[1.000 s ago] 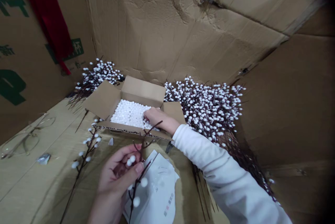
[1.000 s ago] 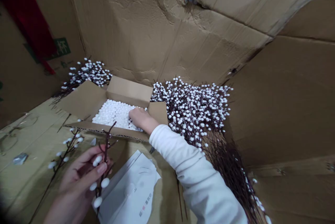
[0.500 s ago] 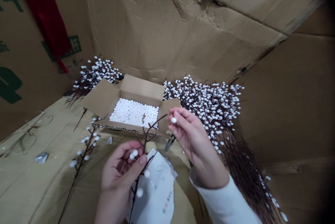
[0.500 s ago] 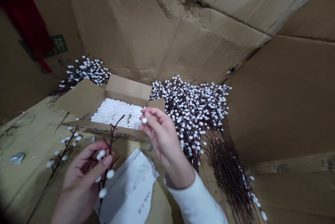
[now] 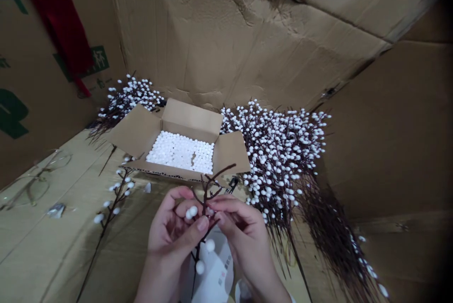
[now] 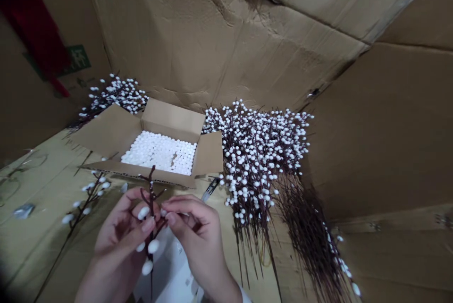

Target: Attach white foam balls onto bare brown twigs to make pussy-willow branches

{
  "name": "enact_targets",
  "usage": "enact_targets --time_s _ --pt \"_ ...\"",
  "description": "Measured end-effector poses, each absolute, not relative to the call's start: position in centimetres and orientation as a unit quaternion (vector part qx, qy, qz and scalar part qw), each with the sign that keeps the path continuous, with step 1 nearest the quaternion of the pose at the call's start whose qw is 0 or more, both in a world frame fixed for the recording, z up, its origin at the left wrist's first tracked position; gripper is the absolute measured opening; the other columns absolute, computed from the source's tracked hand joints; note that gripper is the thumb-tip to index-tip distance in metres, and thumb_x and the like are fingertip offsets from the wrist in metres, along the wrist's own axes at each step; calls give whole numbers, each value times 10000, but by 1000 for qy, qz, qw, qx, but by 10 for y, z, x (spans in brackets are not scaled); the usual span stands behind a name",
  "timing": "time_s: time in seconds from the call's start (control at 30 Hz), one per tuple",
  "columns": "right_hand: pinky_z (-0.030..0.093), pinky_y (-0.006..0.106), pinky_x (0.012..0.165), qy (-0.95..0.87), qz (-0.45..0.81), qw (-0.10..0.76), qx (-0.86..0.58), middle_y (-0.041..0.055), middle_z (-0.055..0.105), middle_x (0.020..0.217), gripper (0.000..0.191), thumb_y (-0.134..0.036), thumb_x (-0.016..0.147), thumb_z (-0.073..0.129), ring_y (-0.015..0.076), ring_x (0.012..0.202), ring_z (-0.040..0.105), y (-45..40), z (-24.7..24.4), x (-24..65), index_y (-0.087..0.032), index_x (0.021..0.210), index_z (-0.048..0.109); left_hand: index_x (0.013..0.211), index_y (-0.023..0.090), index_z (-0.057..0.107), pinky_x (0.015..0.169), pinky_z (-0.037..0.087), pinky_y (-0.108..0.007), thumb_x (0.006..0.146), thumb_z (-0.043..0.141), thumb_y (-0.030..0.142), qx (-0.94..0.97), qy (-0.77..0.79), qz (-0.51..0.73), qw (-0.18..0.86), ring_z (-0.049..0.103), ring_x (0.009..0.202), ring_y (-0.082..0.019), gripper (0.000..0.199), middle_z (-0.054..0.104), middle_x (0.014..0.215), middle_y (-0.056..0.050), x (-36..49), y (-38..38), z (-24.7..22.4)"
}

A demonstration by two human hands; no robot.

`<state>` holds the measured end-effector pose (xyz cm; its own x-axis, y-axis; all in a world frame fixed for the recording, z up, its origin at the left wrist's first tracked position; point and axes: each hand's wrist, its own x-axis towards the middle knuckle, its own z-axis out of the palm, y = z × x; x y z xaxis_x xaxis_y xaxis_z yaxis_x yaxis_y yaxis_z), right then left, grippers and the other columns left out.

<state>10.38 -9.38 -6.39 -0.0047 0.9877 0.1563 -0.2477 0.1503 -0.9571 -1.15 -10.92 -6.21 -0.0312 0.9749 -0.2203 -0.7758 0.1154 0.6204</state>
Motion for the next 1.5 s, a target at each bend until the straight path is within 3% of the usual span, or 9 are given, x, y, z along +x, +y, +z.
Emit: enact_targets --time_s 0.1,0.27,0.47,0.83,1.03,1.23,1.5 --pt "577 227 755 -471 561 574 -367 18 780 869 120 -212 730 793 157 858 724 -92 -68 109 -306 806 798 875 203 601 565 501 -108 620 876 169 163 319 642 677 615 597 -63 377 618 627 73 -12 -109 -61" --pt "572 153 667 -448 546 596 -382 -14 772 805 197 -155 743 784 99 718 723 -94 -69 116 -301 875 770 853 222 464 550 506 -112 620 832 88 186 373 645 641 643 579 -66 455 644 613 104 -11 -109 -66" --pt "580 132 700 -513 474 615 -366 -10 730 832 213 -78 754 738 95 767 723 -102 -57 117 -270 840 770 762 245 333 562 523 -120 628 741 9 292 416 653 561 669 584 -71 490 686 625 110 -12 -111 -67" --pt "571 120 659 -591 355 615 -383 -25 732 800 399 50 680 681 91 743 710 -107 -52 116 -294 863 767 785 274 330 586 553 -135 682 631 -12 396 455 675 425 690 581 -67 428 738 671 115 -7 -116 -67" --pt "568 110 615 -586 364 614 -384 -40 757 767 423 52 675 682 89 706 719 -106 -51 115 -320 853 776 787 272 353 464 474 -97 680 622 2 379 464 695 397 686 580 -69 397 730 656 107 -3 -119 -67" --pt "579 123 618 -595 367 603 -384 -43 776 796 453 61 682 681 95 710 730 -105 -50 117 -333 883 779 747 263 349 529 521 -113 657 647 -28 450 459 657 394 698 569 -74 427 749 663 104 -9 -119 -68" --pt "603 175 615 -602 350 592 -405 -38 774 766 443 44 670 707 125 682 729 -108 -47 118 -353 851 784 710 261 372 604 516 -138 656 695 43 312 496 680 441 653 563 -73 394 707 605 98 4 -125 -52"
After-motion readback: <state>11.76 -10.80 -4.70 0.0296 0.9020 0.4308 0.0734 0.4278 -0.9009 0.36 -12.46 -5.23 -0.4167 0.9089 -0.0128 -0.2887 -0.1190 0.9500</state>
